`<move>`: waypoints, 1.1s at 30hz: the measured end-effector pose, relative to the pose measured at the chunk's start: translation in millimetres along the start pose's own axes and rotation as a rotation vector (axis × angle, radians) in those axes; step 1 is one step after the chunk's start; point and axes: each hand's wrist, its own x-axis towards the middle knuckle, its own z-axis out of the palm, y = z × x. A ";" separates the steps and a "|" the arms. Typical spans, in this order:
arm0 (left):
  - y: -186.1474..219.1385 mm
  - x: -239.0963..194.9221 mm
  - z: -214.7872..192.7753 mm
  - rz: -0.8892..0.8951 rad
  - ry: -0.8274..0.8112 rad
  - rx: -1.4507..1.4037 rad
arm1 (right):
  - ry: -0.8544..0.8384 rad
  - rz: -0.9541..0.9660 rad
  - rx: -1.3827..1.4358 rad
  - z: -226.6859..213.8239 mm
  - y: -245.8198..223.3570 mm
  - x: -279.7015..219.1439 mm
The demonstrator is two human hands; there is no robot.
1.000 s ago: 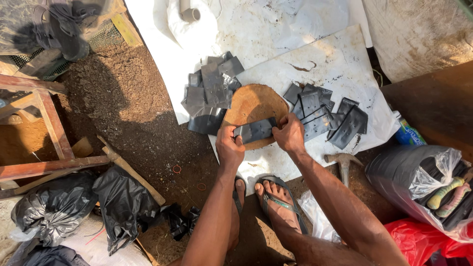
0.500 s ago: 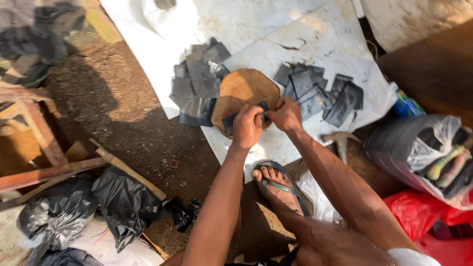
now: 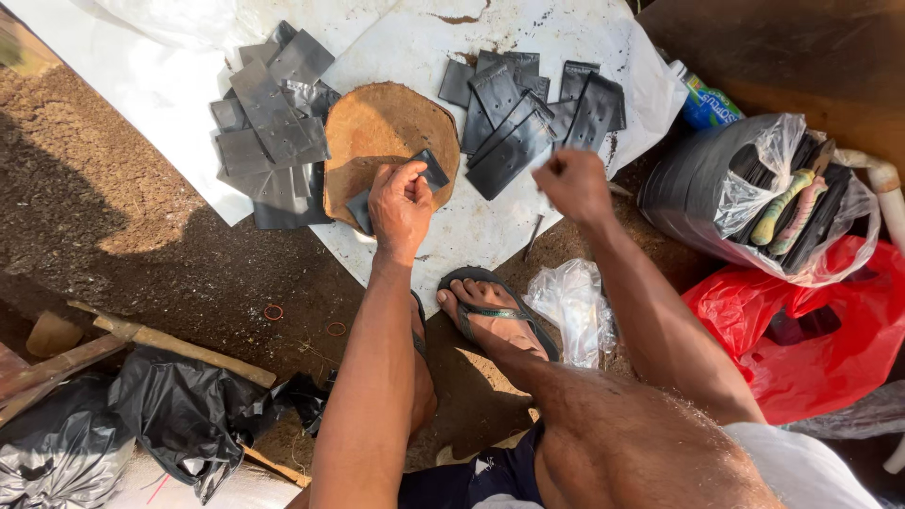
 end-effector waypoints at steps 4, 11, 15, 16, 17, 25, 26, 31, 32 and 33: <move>3.9 -1.7 -0.8 -0.045 -0.001 -0.162 | -0.127 -0.052 -0.464 22.5 50.6 -34.0; -1.0 -4.1 -9.1 -0.037 -0.050 -0.202 | 0.135 -0.031 -0.414 71.6 101.1 -20.9; -6.2 -2.4 -13.0 -0.019 -0.081 -0.208 | -0.015 -0.028 -0.085 58.0 66.6 -21.2; -10.1 -2.0 -15.0 -0.050 -0.080 -0.253 | -0.070 -0.065 0.054 52.6 53.0 -27.0; -13.1 -1.5 -14.2 -0.080 -0.083 -0.304 | -0.125 -0.139 0.189 46.8 36.7 -30.6; -17.2 -2.5 -4.4 -0.156 -0.024 -0.358 | -0.196 -0.561 0.412 64.7 -94.4 -17.7; -13.7 -1.8 -4.4 -0.116 -0.003 -0.302 | -0.175 -0.610 0.311 63.7 -100.6 -16.0; -3.6 -2.1 -9.4 -0.099 -0.042 -0.209 | -0.121 -0.664 0.057 65.3 -106.5 -11.1; -3.0 -1.6 -11.0 -0.097 -0.044 -0.198 | -0.118 -0.680 0.054 66.5 -106.4 -10.3; -1.6 -0.6 -10.9 -0.092 -0.047 -0.189 | -0.111 -0.696 0.051 66.5 -105.7 -9.3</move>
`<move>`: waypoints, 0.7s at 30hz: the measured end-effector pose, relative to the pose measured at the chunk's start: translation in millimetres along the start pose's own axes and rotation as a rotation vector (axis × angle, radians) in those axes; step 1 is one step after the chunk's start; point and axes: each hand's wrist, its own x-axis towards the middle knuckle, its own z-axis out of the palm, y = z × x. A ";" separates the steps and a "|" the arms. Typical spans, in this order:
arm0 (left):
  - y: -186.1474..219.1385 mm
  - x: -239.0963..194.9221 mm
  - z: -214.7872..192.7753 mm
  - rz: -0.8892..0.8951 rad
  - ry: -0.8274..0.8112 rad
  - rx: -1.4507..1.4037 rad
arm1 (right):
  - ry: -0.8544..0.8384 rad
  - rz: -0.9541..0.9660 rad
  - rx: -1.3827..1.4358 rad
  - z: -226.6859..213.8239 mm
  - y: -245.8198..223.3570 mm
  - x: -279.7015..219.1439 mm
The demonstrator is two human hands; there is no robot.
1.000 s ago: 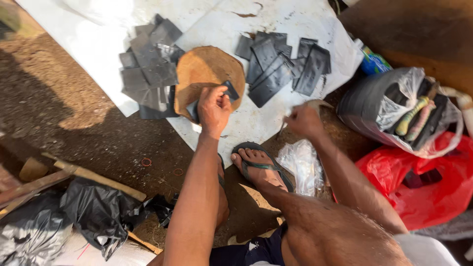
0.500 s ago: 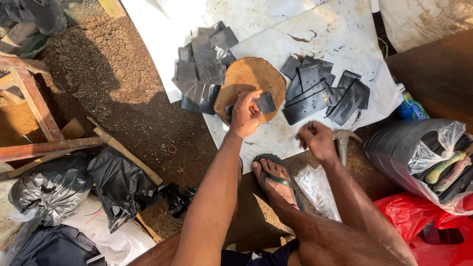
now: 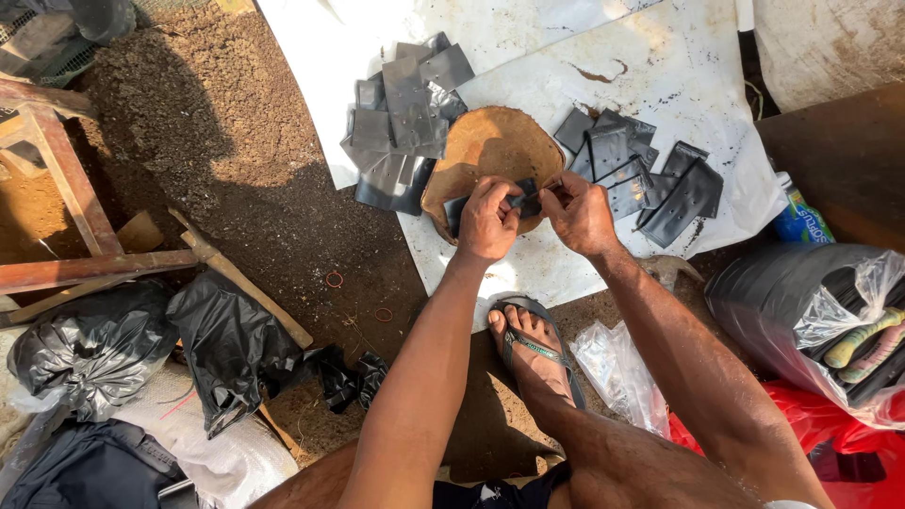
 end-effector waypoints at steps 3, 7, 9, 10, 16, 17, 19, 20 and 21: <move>1.5 -0.1 -0.6 0.003 -0.004 0.006 | 0.014 -0.014 -0.024 2.1 2.5 0.7; 0.6 -1.5 -0.5 0.009 -0.001 0.015 | 0.019 -0.035 -0.027 3.5 4.0 0.9; 0.6 -0.3 0.0 0.004 -0.003 0.012 | 0.012 -0.069 -0.056 2.0 3.4 1.7; 0.3 -0.1 -0.6 0.005 0.002 0.000 | 0.009 -0.086 -0.069 2.5 2.7 2.0; 0.4 0.3 -1.1 0.031 0.014 0.022 | -0.030 -0.114 -0.156 0.7 -2.7 5.3; 0.5 -0.7 -1.6 0.029 0.015 0.018 | -0.041 -0.112 -0.154 1.1 -4.0 4.9; 2.0 0.3 -0.8 0.025 0.015 0.004 | -0.057 -0.111 -0.153 -0.4 -6.6 5.9; 2.6 0.1 -1.1 0.019 0.015 -0.004 | -0.060 -0.123 -0.152 -0.3 -8.2 6.2; 3.3 -0.2 -1.5 0.013 0.015 -0.011 | -0.062 -0.135 -0.152 -0.1 -9.8 6.3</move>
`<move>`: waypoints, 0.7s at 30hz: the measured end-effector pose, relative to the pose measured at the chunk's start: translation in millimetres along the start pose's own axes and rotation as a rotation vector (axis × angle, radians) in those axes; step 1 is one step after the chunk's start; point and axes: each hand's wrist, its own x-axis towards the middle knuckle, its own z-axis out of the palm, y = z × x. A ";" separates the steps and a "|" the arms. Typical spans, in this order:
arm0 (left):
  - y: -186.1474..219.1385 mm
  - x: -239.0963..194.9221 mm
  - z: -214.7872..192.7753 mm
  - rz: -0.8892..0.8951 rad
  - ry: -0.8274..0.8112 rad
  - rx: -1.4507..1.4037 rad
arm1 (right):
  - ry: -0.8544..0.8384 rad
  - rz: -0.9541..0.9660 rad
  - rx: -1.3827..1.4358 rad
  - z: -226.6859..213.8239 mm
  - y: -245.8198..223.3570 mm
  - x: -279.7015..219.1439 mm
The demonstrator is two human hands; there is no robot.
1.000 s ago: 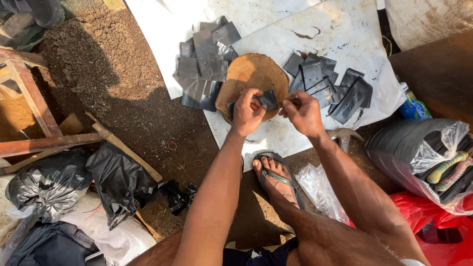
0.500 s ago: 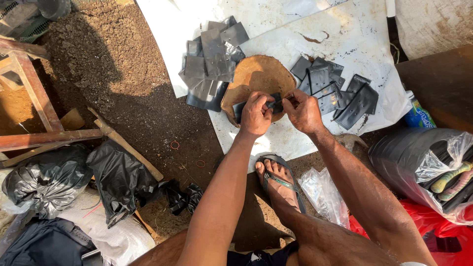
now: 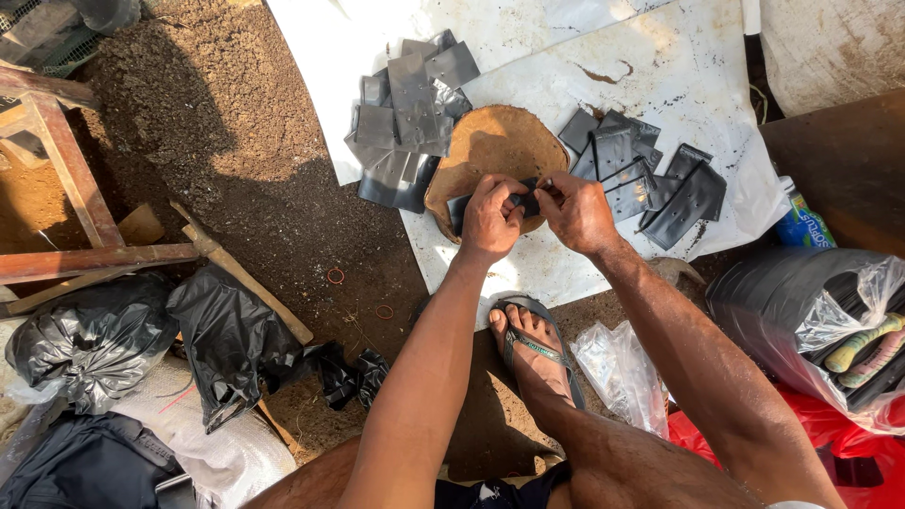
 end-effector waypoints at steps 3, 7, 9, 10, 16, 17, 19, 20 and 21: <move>1.9 -0.3 -0.1 -0.021 -0.007 -0.005 | -0.028 -0.008 -0.047 -1.5 -3.8 1.3; 2.0 -0.5 0.8 -0.013 0.011 0.001 | -0.054 -0.045 -0.127 -3.1 -7.4 0.5; 1.4 -0.3 0.8 -0.028 0.007 0.003 | -0.048 -0.087 -0.125 -4.1 -9.2 0.9; 1.0 -0.7 0.7 -0.020 0.017 -0.012 | -0.046 -0.108 -0.123 -4.0 -10.3 0.9; -0.9 -1.4 3.3 -0.029 0.051 -0.074 | -0.081 -0.206 -0.218 -2.6 -17.3 0.7; -1.5 -1.7 3.4 0.010 0.066 -0.065 | -0.086 -0.198 -0.254 -2.1 -17.8 1.2; -3.1 -1.6 3.7 0.077 0.105 -0.009 | -0.094 -0.181 -0.328 -0.3 -17.1 3.0; -4.0 -1.0 4.0 0.106 0.130 0.039 | -0.074 -0.210 -0.320 0.5 -15.5 3.6; -4.5 -1.5 5.2 0.134 0.154 0.085 | -0.056 -0.237 -0.312 1.1 -12.7 2.8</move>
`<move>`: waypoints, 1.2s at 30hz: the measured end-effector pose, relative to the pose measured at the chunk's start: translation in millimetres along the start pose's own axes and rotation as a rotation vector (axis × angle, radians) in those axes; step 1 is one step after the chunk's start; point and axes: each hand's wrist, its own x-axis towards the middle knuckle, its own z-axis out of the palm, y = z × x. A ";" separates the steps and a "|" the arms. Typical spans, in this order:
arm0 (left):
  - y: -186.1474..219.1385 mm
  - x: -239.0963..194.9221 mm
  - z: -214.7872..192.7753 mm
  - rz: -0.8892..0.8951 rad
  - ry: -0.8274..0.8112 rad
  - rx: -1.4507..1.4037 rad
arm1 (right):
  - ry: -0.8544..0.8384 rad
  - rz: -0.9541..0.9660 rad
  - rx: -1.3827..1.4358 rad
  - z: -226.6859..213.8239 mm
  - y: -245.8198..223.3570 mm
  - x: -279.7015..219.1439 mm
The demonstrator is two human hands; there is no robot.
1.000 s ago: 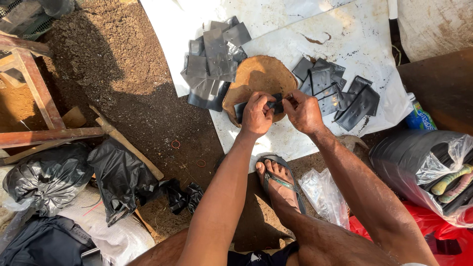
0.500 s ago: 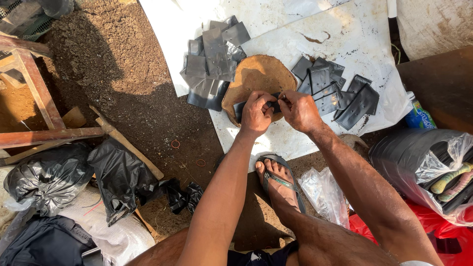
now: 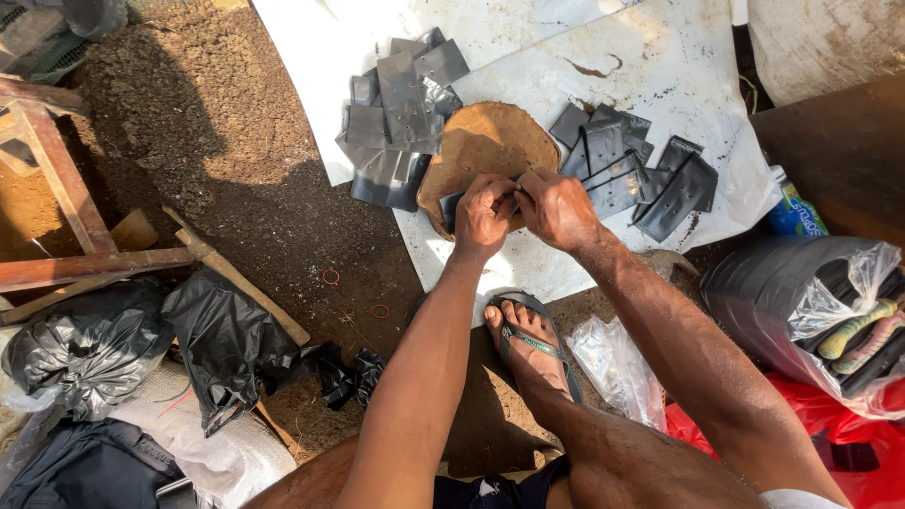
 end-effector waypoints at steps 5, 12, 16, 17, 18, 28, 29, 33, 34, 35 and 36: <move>1.9 -1.0 1.0 -0.096 -0.004 -0.175 | 0.064 0.255 0.214 -6.4 26.0 -31.7; 2.3 1.6 -0.7 -0.214 -0.066 -0.190 | 0.135 0.874 -0.012 -36.0 72.8 -179.6; 2.9 1.3 -0.1 -0.178 -0.071 -0.143 | -0.122 1.122 -0.197 -25.2 92.4 -242.1; 3.7 0.9 0.9 -0.160 -0.063 -0.149 | -0.202 1.195 -0.207 -20.9 97.8 -253.2; 4.3 0.2 0.7 -0.142 -0.054 -0.152 | -0.229 1.179 -0.200 -14.5 101.9 -262.7; 16.0 -0.3 -2.5 -0.146 -0.069 -0.111 | -0.149 1.053 -0.201 15.5 125.6 -286.2; 17.2 -1.0 -3.0 -0.159 -0.079 -0.123 | -0.096 1.022 -0.209 14.2 121.0 -284.3; 19.5 0.3 -5.9 -0.086 -0.048 -0.032 | 0.042 1.277 0.418 -4.1 92.5 -264.9; 20.4 1.1 -5.4 -0.084 -0.047 -0.052 | 0.089 1.239 0.408 -8.5 81.5 -258.2; 21.0 2.1 -4.8 -0.081 -0.047 -0.073 | 0.135 1.201 0.399 -15.2 71.5 -249.7; 20.4 0.7 -7.3 -0.082 -0.050 -0.089 | 0.168 1.066 0.323 -21.2 60.0 -239.9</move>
